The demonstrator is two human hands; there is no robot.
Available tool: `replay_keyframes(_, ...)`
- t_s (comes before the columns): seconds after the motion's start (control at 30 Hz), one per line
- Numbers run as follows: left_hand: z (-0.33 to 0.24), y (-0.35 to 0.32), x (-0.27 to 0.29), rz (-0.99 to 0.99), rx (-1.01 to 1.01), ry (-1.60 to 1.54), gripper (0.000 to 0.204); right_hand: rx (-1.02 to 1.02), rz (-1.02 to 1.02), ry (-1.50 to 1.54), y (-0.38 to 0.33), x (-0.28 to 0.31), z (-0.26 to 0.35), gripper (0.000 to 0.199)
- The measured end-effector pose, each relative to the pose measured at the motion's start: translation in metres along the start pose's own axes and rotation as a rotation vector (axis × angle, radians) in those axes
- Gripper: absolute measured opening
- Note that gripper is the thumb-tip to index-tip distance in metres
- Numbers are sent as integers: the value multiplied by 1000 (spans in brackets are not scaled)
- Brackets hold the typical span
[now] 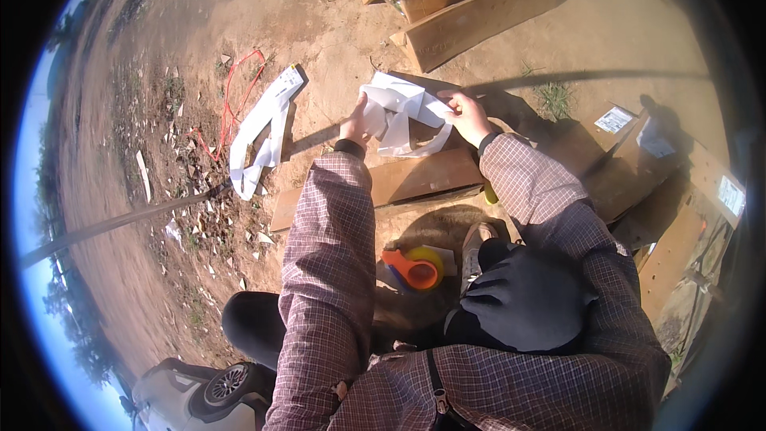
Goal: The person sits on the ground and assembles cardboard pieces by cutting them with a utility knife and securing them with tape. The person handles cardboard, tape, and a utility knife to create a structured assembly.
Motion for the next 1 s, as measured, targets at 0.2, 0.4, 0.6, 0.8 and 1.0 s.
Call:
replay_keyframes(0.2,23,-25,-16,466,-271,-198,33,190,-406,-264,-12,29,35,34)
replay_keyframes(0.4,28,-87,-24,642,-185,-360,31,193,155,340,-24,21,90,51)
replay_keyframes(0.6,16,-89,-13,529,-44,-314,44,379,23,59,-48,52,142,41)
replay_keyframes(0.8,18,-91,-14,336,-63,-290,37,436,-100,-74,-60,61,161,31)
replay_keyframes(1.0,22,-111,-36,382,-12,-337,28,788,-324,-388,-55,54,163,27)
Point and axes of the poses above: each hand's wrist, its own y-axis towards the middle knuckle, its own x-axis out of the back of the hand, z = x × y, the point moved 2 cm from there along y, towards the middle knuckle, and after that the axes turned 13 degrees about -y, right-handed, at the moved point
